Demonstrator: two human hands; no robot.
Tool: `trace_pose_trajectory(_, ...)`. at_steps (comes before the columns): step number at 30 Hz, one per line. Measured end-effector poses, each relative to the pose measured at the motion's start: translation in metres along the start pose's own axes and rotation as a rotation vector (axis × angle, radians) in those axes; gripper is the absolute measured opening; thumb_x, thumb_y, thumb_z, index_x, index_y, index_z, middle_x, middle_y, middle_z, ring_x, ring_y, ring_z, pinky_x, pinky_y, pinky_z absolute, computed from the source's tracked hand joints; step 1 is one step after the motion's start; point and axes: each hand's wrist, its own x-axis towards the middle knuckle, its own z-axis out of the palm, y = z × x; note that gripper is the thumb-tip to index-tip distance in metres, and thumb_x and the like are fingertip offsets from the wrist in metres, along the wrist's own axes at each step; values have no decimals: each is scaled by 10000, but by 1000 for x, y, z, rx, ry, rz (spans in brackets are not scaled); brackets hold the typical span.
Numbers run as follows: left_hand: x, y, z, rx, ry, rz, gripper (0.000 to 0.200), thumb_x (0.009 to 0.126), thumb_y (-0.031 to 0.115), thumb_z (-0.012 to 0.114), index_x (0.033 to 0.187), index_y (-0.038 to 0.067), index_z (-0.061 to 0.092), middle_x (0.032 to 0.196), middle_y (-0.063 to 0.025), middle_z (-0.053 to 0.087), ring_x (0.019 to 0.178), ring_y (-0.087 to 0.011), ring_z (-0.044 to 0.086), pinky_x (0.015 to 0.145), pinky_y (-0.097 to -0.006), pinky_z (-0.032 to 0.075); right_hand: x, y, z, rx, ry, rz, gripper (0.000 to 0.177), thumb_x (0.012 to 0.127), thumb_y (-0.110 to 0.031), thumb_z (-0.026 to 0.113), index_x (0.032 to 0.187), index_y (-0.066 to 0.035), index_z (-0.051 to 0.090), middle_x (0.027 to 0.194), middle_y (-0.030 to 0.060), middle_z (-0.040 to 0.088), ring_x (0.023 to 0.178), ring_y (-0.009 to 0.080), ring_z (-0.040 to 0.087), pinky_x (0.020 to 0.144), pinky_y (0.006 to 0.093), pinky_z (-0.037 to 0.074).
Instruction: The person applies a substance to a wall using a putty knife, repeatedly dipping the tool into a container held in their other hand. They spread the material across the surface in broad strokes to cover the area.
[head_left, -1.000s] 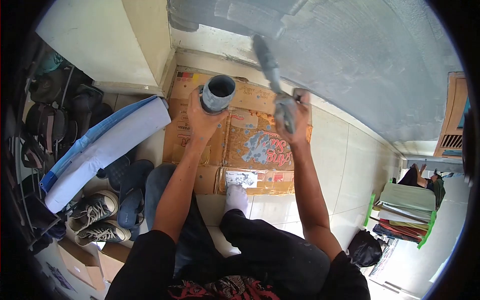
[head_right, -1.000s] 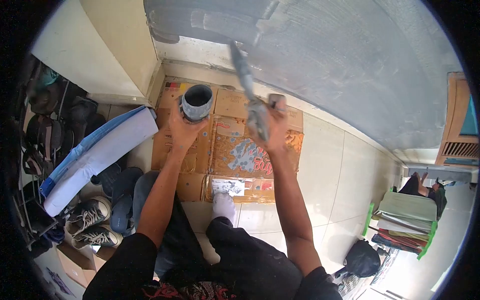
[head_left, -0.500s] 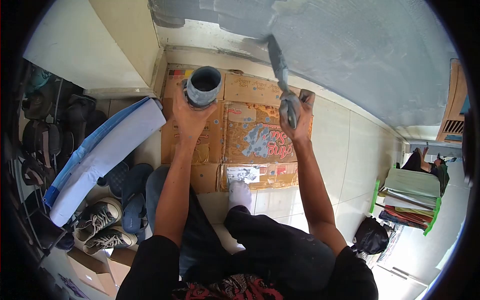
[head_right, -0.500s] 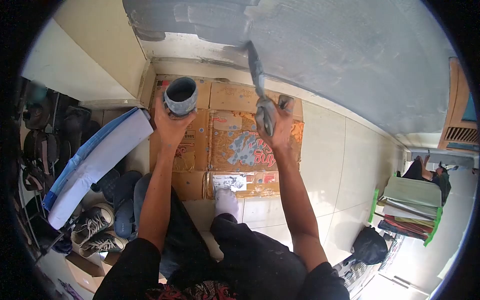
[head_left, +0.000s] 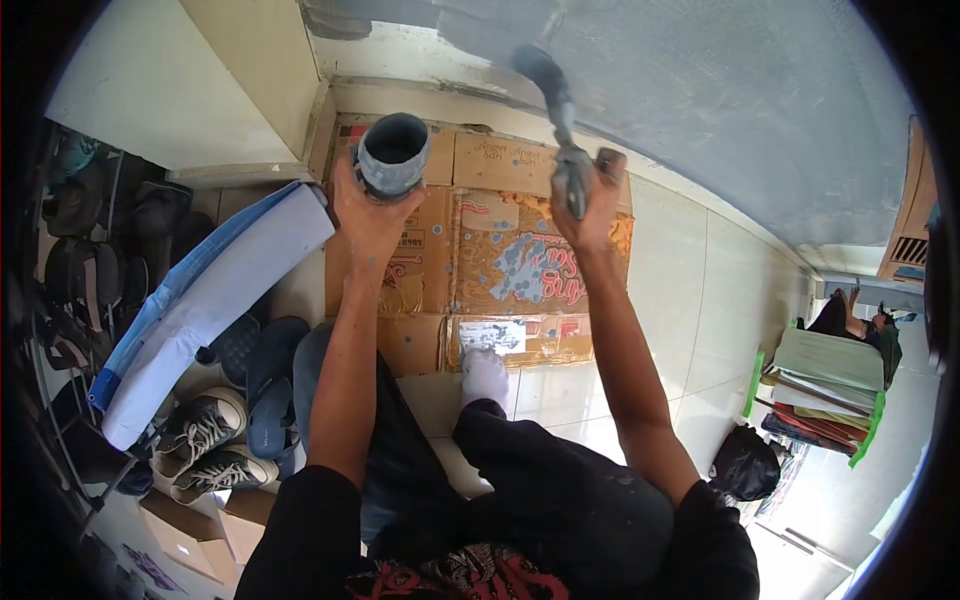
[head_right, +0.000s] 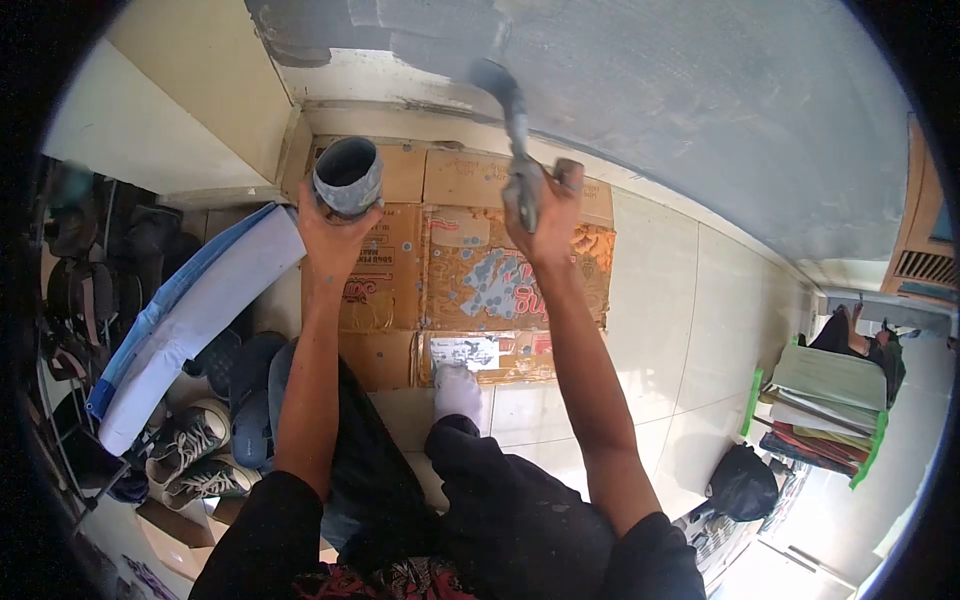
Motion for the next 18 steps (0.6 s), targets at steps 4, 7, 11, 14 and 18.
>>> trace_pose_trajectory(4,-6,-5,7,68,8,-28,812,581,116,945,1255,-30,517,1130,-213,646,1033,-358,664,886,-432,538,-24,3,-23,4,-134,48,281,752,-56,694,1016,-144,654,872,74,707,807,307,483,838,413,392)
trace_pose_trajectory(7,-4,-9,8,53,4,9,779,585,118,941,1228,-27,524,1129,-215,652,1035,-364,666,883,-432,538,-21,-7,-9,140,-176,-38,332,701,-57,708,1018,-138,651,906,72,699,839,339,463,812,420,414)
trace_pose_trajectory(11,-5,-18,0,59,46,6,768,570,110,945,1203,-21,531,1099,-212,644,1018,-388,652,865,-452,523,17,-37,44,303,-226,-139,354,687,-57,715,1027,-135,652,918,58,698,863,342,462,789,427,427)
trace_pose_trajectory(14,-17,-38,-2,57,102,-35,766,548,93,945,1185,-20,534,1066,-208,620,1007,-421,625,846,-479,501,51,-66,79,518,-173,-227,351,685,-54,709,1022,-133,651,917,50,696,856,338,453,788,429,426)
trace_pose_trajectory(18,-21,-36,1,120,180,-61,766,530,74,934,1171,-15,523,1078,-212,578,1025,-439,590,869,-494,482,80,-92,120,617,-206,-296,325,702,-72,702,1017,-133,651,896,45,684,844,335,436,820,413,412)
